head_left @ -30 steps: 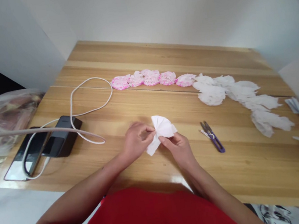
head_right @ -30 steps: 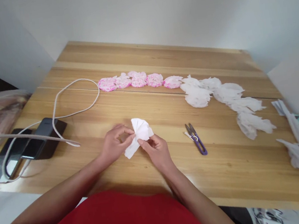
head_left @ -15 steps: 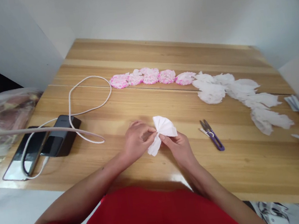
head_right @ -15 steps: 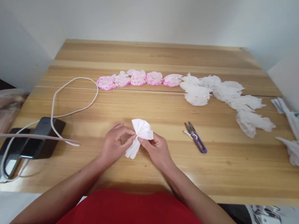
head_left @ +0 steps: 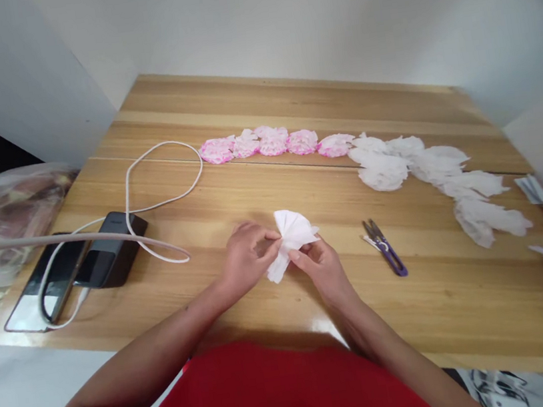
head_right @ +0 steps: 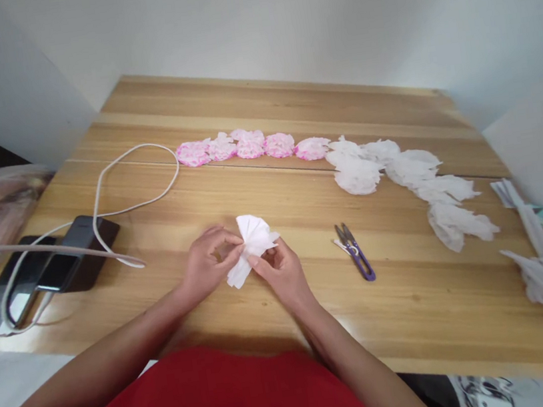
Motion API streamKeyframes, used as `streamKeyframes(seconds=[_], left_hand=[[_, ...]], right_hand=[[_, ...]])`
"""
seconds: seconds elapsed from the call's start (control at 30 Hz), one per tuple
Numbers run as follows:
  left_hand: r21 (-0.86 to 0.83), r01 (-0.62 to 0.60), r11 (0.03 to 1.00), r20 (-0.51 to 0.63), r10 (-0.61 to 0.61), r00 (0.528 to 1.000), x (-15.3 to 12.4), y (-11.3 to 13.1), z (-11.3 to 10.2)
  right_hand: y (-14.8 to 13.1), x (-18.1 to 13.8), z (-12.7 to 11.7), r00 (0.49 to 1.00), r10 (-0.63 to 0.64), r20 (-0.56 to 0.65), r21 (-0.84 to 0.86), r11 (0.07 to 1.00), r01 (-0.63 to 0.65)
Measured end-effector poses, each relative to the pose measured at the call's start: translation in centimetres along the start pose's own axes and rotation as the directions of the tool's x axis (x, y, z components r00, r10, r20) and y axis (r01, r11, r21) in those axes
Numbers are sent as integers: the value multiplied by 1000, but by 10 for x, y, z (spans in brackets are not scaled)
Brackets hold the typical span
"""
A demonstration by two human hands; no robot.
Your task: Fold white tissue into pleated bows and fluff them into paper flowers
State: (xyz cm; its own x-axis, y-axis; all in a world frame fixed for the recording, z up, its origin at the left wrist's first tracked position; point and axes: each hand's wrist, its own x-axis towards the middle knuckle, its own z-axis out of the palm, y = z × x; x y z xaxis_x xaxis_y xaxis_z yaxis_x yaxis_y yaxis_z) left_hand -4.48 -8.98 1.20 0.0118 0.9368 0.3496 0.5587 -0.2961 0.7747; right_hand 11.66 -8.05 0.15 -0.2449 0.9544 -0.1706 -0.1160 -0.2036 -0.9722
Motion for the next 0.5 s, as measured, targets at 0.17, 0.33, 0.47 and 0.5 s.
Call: streamKeyframes(seconds=[0.17,0.33,0.47,0.5], left_hand=[[98,-127,987,32,125,992,-3,3,0],[53,-89,995,16,89,996,-2,2,1],[23,-14,1000,3,14,1000,-1,0,1],[20,-4,1000,6,4,1000,-1,-1,1]], right_hand=[[1,0,-1,994,21,-109,-53,998,-27],[1,-3,-9,992,-57,-117,-131,991,41],[-2,-4,-8,999,-34,-3,-135,990,33],[-2,-4,-6,1000,-22,5,-126,992,23]])
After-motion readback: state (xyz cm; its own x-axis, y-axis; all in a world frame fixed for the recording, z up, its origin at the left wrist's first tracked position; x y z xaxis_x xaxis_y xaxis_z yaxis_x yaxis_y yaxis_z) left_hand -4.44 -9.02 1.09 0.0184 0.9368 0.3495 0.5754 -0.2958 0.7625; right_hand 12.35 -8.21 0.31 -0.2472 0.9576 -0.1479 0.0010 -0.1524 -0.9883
